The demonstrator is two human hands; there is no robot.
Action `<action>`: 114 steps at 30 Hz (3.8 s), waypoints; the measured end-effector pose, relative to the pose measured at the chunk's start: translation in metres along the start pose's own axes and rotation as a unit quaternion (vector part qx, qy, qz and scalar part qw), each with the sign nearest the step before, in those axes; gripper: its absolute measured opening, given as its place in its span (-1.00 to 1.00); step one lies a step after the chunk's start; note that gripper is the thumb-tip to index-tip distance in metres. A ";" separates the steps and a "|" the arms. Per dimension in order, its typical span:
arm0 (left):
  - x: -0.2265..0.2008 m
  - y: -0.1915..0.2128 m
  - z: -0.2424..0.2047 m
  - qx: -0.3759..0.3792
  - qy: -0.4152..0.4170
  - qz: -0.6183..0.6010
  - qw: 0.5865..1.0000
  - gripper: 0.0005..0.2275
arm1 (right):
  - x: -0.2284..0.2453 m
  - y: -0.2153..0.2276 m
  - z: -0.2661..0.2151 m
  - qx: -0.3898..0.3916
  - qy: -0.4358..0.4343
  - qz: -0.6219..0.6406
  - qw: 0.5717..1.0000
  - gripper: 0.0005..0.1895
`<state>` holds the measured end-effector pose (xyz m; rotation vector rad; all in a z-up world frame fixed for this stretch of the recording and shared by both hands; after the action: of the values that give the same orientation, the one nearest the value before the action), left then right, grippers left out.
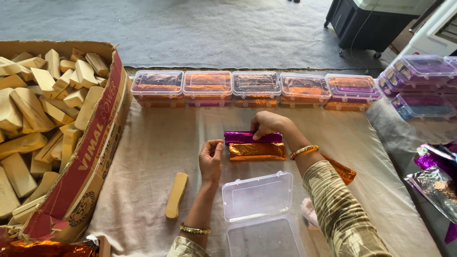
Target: The person wipes a small plastic container with a cloth, wraps metallic foil around wooden blocks, places the wrapped blocks into the container, closes it, and sets it with a row of similar filled containers. They then wipe more wooden blocks with the cloth before handling them.
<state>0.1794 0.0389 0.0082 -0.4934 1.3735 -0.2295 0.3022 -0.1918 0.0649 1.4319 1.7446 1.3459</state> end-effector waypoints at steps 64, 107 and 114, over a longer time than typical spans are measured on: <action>-0.107 -0.068 0.020 0.082 0.037 -0.325 0.942 -0.37 | 0.120 0.083 -0.104 -0.345 0.090 0.309 0.881 -0.66; -0.108 0.012 -0.168 0.180 -0.027 -0.168 0.969 -0.46 | 0.130 -0.070 -0.330 -0.240 0.048 0.161 0.956 -0.67; -0.067 0.007 -0.170 0.025 -0.047 0.165 0.985 -0.52 | 0.149 -0.113 -0.308 -0.159 0.022 0.040 0.986 -0.67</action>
<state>0.0006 0.0397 0.0440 -0.2258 1.3307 0.0314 -0.0537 -0.1618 0.1089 1.3115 1.4292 1.6260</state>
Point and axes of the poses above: each hand's wrist, its own z-axis towards the middle knuckle, its own y-axis out of the back of the hand, x = y × z, the point moved 3 cm from there along z, towards the middle knuckle, and after that the axes turned 14 degrees about -z, right-handed, at the moved point
